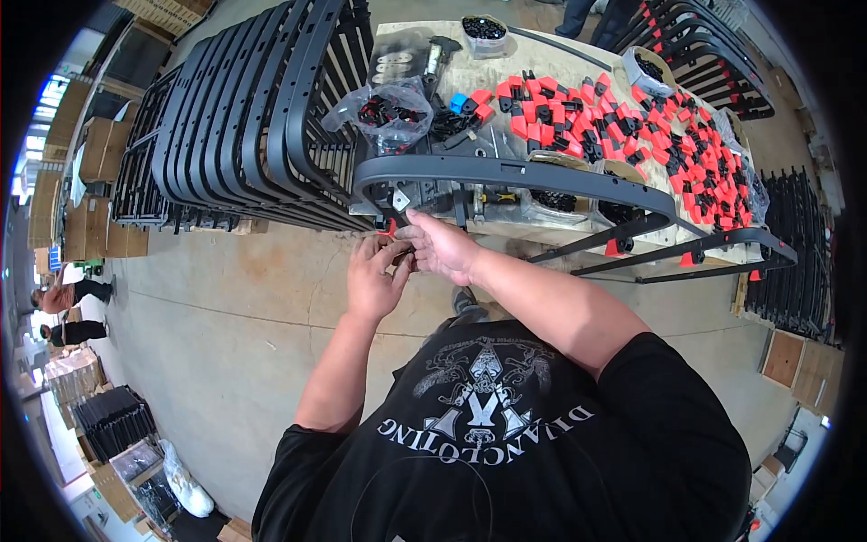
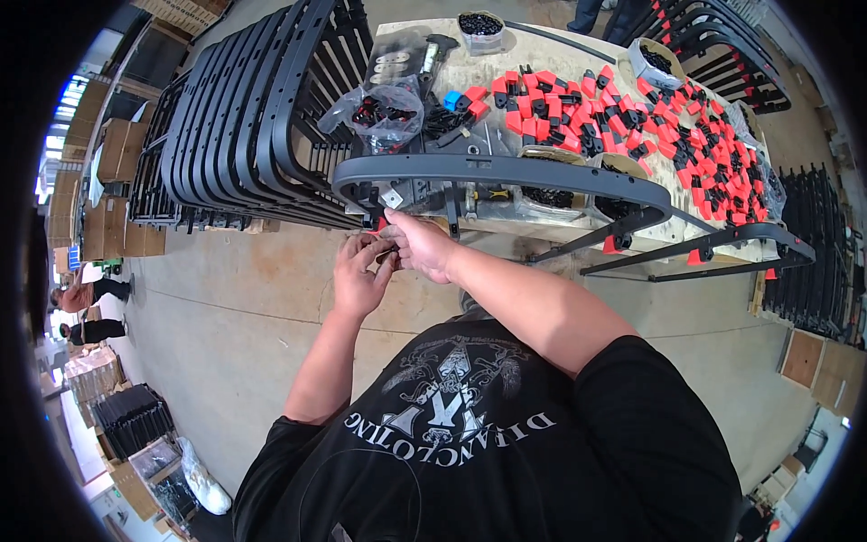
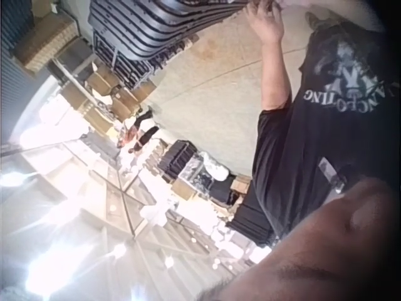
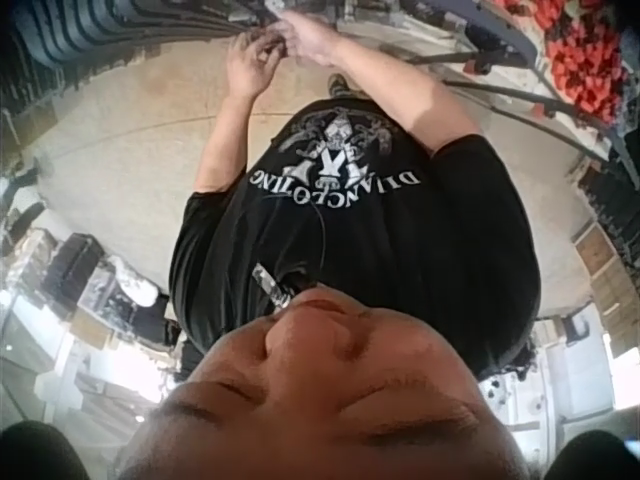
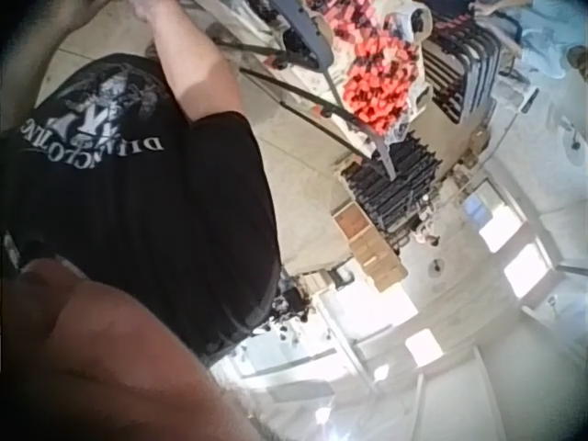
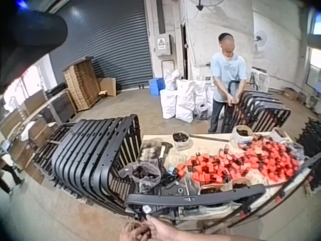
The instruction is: Assembling black metal frames using plastic caps and fasteners in a manufacturing setting.
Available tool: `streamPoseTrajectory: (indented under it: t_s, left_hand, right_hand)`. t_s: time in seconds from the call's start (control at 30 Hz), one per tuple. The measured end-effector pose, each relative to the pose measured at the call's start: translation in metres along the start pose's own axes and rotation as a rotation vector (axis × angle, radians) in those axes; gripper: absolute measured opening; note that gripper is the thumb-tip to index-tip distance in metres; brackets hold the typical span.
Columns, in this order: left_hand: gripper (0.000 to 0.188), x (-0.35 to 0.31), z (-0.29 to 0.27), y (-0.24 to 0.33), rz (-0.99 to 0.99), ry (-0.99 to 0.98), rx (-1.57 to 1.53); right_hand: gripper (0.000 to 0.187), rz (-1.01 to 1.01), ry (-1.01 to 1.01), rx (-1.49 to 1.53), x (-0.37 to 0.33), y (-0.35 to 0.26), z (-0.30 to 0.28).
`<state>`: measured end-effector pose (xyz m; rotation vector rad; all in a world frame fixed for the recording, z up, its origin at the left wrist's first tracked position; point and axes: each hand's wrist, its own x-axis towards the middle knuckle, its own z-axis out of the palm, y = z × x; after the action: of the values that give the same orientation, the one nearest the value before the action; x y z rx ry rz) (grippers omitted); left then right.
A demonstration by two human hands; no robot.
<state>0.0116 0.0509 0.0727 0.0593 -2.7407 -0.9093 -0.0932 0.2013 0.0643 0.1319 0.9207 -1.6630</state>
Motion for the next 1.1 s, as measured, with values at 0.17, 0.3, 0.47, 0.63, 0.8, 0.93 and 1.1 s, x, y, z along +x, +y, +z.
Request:
streamPoseTrajectory:
  t_s: [0.17,0.3,0.47,0.63,0.8,0.93,1.1]
  left_hand:
    - [0.02,-0.001,0.011,-0.007,-0.048,0.103,-0.135]
    - [0.016,-0.001,0.01,-0.004,-0.204,0.174,-0.259]
    - [0.016,-0.004,0.013,-0.013,-0.181,0.191,-0.27]
    - [0.027,-0.003,0.011,-0.027,-0.323,0.135,-0.204]
    - [0.045,0.009,0.018,-0.056,-0.487,0.035,-0.152]
    - [0.043,0.021,0.017,-0.046,-0.394,-0.107,0.024]
    - [0.044,0.016,0.026,-0.053,-0.401,-0.114,0.034]
  right_hand:
    - [0.043,-0.062,-0.014,0.006,0.001,0.006,-0.007]
    - [0.016,-0.069,0.11,-0.113,0.004,0.011,-0.009]
    - [0.017,-0.088,0.038,-0.206,0.011,0.007,-0.009]
    - [0.015,-0.154,0.178,-0.312,0.027,0.007,-0.009]
    - [0.014,-0.286,0.394,-0.358,0.061,0.017,-0.014]
    - [0.017,-0.328,0.435,-0.351,0.075,0.02,-0.009]
    - [0.026,-0.351,0.383,-0.385,0.075,0.022,-0.014]
